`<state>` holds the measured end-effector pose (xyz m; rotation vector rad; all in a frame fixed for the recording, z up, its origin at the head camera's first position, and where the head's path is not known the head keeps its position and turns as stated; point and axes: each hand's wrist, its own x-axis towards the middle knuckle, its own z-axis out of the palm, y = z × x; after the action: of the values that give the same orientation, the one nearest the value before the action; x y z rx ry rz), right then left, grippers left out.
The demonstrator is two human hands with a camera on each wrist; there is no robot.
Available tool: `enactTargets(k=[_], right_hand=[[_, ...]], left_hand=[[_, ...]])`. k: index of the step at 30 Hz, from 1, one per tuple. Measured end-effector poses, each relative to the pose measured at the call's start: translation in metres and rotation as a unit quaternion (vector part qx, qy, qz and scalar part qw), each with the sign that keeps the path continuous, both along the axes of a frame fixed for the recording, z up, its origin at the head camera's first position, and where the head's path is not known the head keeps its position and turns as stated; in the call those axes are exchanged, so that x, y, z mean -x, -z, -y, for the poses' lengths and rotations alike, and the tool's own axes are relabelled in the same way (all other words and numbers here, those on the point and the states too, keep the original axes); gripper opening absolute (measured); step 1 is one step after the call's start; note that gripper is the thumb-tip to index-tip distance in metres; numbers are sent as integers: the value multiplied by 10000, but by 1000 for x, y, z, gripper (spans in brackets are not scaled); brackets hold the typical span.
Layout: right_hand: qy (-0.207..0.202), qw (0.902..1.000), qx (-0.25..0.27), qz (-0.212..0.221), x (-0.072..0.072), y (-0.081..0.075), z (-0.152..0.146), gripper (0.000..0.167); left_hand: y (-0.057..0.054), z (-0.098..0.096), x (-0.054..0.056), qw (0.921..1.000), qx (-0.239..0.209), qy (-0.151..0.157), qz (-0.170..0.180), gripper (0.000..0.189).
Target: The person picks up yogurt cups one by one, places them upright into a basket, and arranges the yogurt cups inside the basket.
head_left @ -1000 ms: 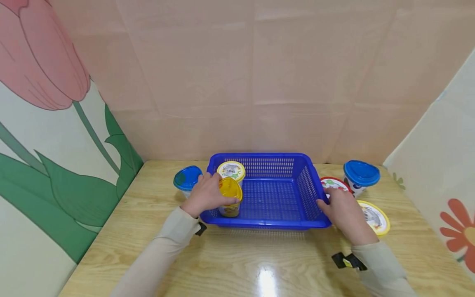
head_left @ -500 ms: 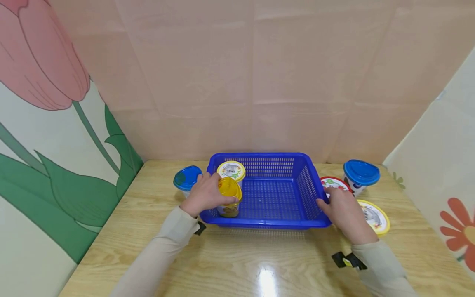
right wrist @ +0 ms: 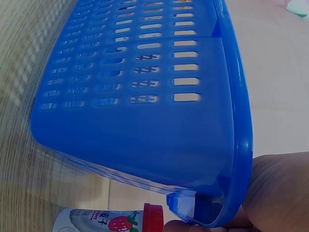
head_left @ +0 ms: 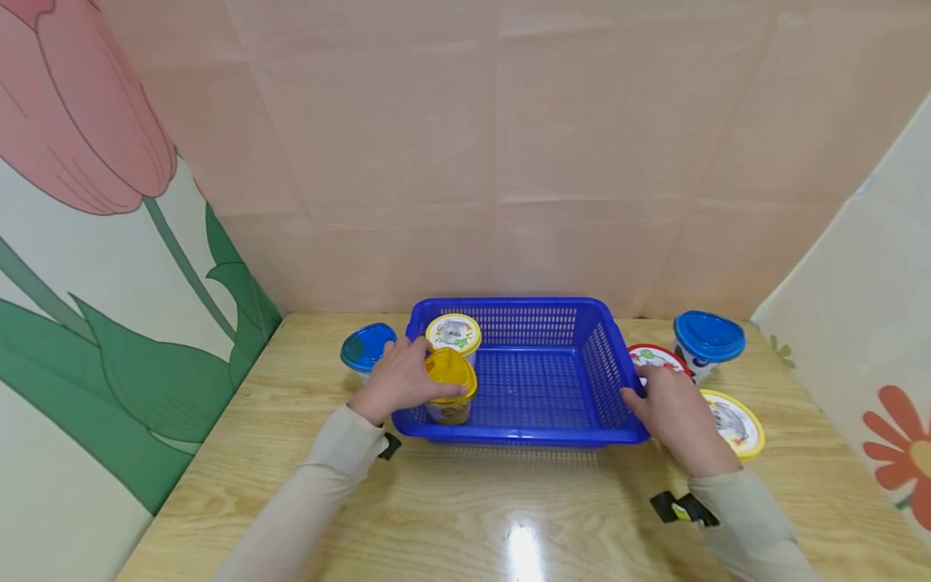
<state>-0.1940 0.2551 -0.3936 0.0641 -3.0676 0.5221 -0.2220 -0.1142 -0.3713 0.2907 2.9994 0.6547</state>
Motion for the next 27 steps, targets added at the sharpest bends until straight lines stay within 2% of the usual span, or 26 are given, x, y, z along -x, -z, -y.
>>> enactTargets(k=[6, 13, 21, 27], right_hand=[[-17, 10000, -11, 13, 0, 0, -1, 50], [-15, 10000, 10, 10, 0, 1, -1, 50], [-15, 10000, 28, 17, 0, 0, 0, 50], [-95, 9999, 16, -81, 0, 1, 0, 50]], left_hand=[[0, 6, -1, 9996, -257, -68, -60, 83], [-2, 25, 2, 9967, -696, -252, -332, 68], [1, 60, 12, 9931, -691, -776, -551, 61], [7, 77, 16, 9889, -675, -1237, -479, 72]])
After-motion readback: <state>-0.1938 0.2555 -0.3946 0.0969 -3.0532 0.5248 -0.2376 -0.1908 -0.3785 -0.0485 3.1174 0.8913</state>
